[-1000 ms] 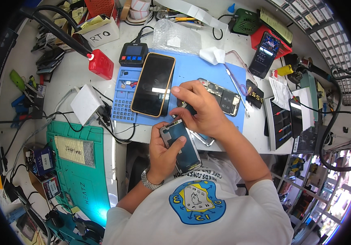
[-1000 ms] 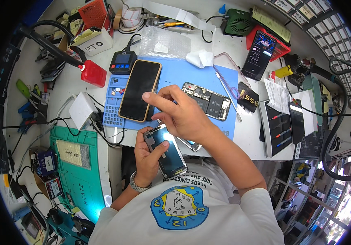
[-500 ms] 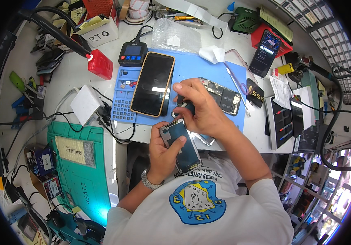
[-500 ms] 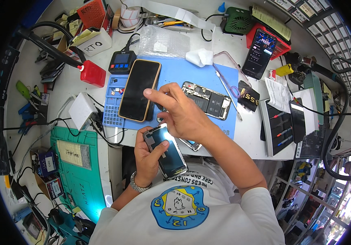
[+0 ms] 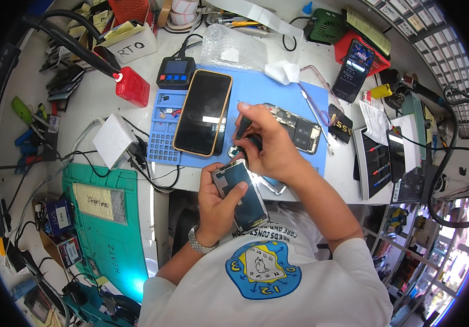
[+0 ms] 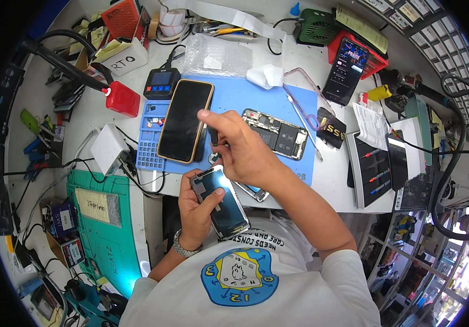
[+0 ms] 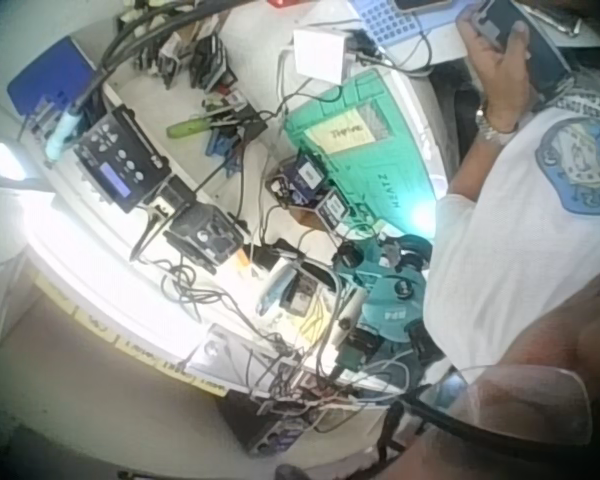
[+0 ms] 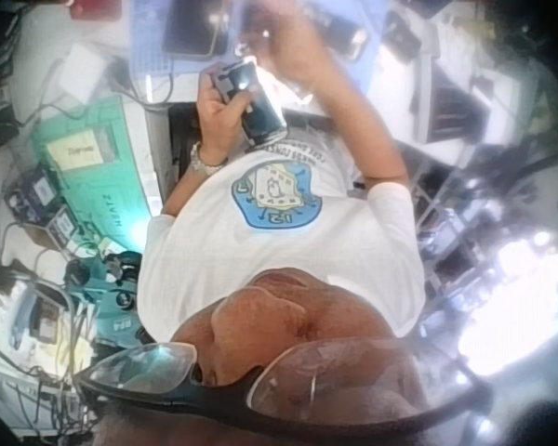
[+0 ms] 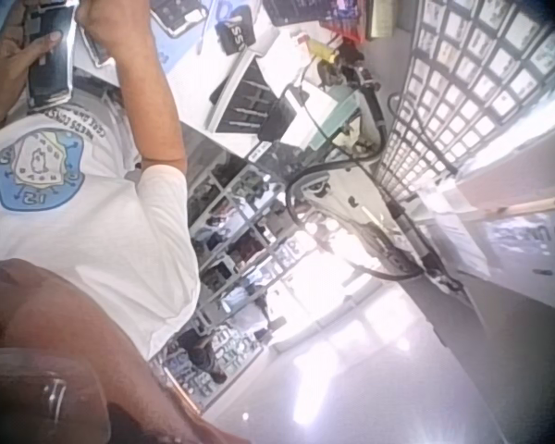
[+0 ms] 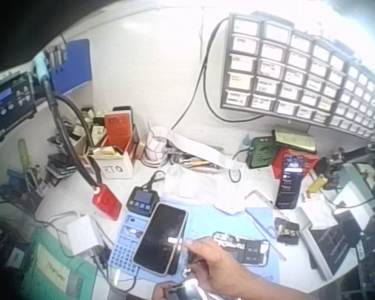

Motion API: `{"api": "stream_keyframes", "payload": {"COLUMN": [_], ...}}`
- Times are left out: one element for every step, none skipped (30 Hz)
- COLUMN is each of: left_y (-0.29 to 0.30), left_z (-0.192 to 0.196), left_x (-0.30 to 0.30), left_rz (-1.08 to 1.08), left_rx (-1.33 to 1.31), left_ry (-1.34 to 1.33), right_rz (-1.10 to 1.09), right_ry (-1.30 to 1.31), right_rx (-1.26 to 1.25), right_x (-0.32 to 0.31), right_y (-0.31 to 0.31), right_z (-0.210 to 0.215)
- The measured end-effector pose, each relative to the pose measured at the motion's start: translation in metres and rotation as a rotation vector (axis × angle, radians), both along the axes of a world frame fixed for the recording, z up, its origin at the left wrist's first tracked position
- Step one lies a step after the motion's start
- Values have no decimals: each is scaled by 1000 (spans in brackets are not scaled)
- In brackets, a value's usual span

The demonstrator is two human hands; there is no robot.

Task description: The person works on a disassembled smartphone, using a screwdriver to remove and install screws on the device's frame. They handle multiple phone components and tools on a cluttered workbench, occasionally interacting with a nearby phone screen.

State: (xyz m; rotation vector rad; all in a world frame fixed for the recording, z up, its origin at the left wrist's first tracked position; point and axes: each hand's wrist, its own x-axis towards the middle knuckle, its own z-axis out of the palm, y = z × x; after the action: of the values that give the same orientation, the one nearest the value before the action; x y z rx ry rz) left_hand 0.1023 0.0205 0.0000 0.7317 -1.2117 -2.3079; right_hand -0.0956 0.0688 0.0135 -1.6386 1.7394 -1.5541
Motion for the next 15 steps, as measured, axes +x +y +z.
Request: {"api": "stream_keyframes", "payload": {"left_y": [1,3,4,3,2,1,0,-1,-1,-1,-1,-1,-1,-1,-1], "left_z": [1,4,5,6,7,7,6,5,4,4,4,4,3,3,3], "left_x": [-1,-4,-6,-6,-6,-5,-5,-3,-3,-3,-3,-3,-3,-3,-3], "left_rz": [20,41,62,53,42,31,16,2,-13,-12,-13,-13,-14,-13,-13], "left_rx": [14,30,45,37,28,19,25,31,36,38,40,42,40,39,38], "left_ry": [1,3,4,3,2,0,5,9,13,13,14,15,16,17,19], "right_rz": [-7,-13,-44,-74,-106,-109,-137,-165,-192,-211,-232,-252,-265,-276,-288], "right_ry": [-92,-183,-182,-181,-180,-171,-77,15,107,52,-3,-58,-60,-61,-63], "right_rx": [-7,-13,-14,-14,-15,-61,5,70,135,141,147,152,129,106,83], "right_x": [1,1,0,-3,-6,-9,-12,-13,-14,-12,-10,-7,-6,-5,-4], "right_y": [0,-1,-2,-4,-6,-8,-8,-9,-10,-11,-13,-14,-15,-16,-16], "right_z": [-6,-8,-7,-4,-2,-3,0,5,8,9,9,10,12,16,18]}}
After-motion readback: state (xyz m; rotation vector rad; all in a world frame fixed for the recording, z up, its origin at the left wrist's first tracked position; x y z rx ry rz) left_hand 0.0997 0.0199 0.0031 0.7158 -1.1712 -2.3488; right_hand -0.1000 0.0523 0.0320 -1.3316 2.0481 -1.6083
